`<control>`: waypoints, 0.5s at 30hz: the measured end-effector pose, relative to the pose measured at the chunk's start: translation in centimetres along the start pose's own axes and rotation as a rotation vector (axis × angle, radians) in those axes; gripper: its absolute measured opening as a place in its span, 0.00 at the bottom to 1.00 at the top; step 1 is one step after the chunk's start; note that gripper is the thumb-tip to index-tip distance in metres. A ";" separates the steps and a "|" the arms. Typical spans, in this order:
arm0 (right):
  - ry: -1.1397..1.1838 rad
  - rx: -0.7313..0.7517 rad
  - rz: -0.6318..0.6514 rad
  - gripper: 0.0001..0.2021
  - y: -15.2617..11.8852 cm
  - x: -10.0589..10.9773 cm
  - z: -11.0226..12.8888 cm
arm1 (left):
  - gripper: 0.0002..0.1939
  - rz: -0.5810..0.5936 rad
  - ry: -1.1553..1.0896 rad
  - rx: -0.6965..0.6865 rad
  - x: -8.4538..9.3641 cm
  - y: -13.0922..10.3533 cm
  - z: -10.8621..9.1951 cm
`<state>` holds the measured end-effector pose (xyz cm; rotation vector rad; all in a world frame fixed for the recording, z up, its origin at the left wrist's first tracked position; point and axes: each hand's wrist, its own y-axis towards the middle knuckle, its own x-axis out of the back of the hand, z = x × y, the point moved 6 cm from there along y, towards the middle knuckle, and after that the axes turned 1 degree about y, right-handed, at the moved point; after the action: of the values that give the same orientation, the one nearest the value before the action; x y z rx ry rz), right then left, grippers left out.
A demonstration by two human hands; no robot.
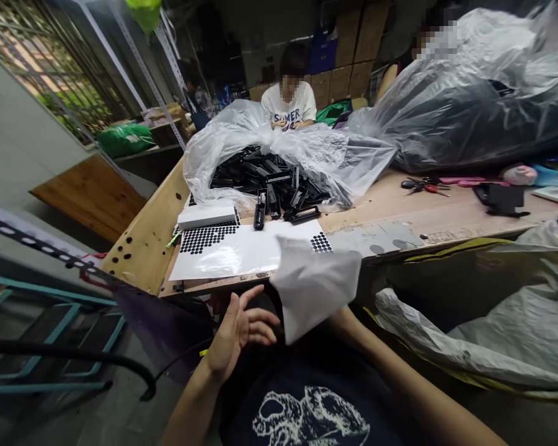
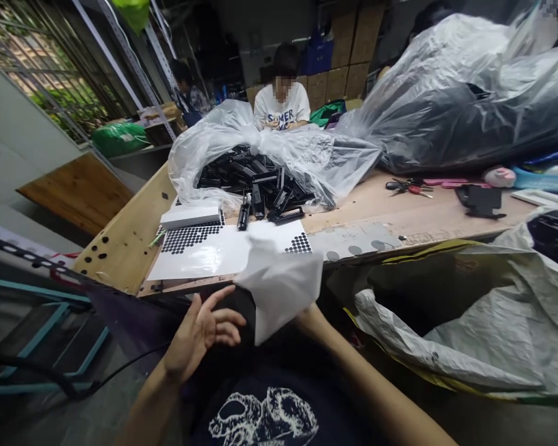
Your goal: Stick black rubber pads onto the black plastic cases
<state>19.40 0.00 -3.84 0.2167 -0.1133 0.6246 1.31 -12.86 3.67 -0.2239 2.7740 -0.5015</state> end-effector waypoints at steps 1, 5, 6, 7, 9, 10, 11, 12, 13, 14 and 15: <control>0.048 -0.038 -0.009 0.23 0.0 0.6 0.0 | 0.46 -0.074 0.036 -0.072 0.3 0.1 -0.5; 0.211 -0.145 0.079 0.23 -0.4 1.0 1.2 | 0.37 -0.275 0.298 -0.213 1.4 0.6 -0.6; 0.258 -0.160 0.125 0.24 -0.6 0.7 1.8 | 0.36 -0.262 0.345 -0.221 1.2 0.7 -0.4; 0.318 -0.176 0.180 0.24 -0.7 0.3 2.4 | 0.38 -0.230 0.381 -0.232 0.8 0.8 -0.2; 0.446 -0.212 0.290 0.25 -0.9 -0.7 3.3 | 0.44 -0.145 0.421 -0.264 -0.4 0.9 0.1; 0.496 -0.229 0.335 0.26 -1.0 -1.1 3.6 | 0.47 -0.111 0.422 -0.284 -1.1 0.9 0.1; 0.524 -0.240 0.364 0.26 -1.1 -1.4 3.8 | 0.49 -0.094 0.402 -0.300 -1.8 0.9 0.1; 0.528 -0.245 0.377 0.26 -1.2 -1.6 3.8 | 0.50 -0.098 0.358 -0.310 -2.3 1.0 0.1; 0.519 -0.249 0.384 0.26 -1.3 -1.7 3.6 | 0.49 -0.119 0.291 -0.318 -2.6 1.1 0.1; 0.506 -0.258 0.397 0.25 -1.4 -1.9 3.3 | 0.46 -0.148 0.212 -0.328 -2.7 1.3 0.0; 0.495 -0.274 0.419 0.26 -1.6 -2.0 2.9 | 0.42 -0.182 0.135 -0.340 -2.7 1.5 0.0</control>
<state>18.59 -3.07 -1.64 -0.2367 0.2393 1.0523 3.71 -10.97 3.87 -0.5408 2.9737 -0.0827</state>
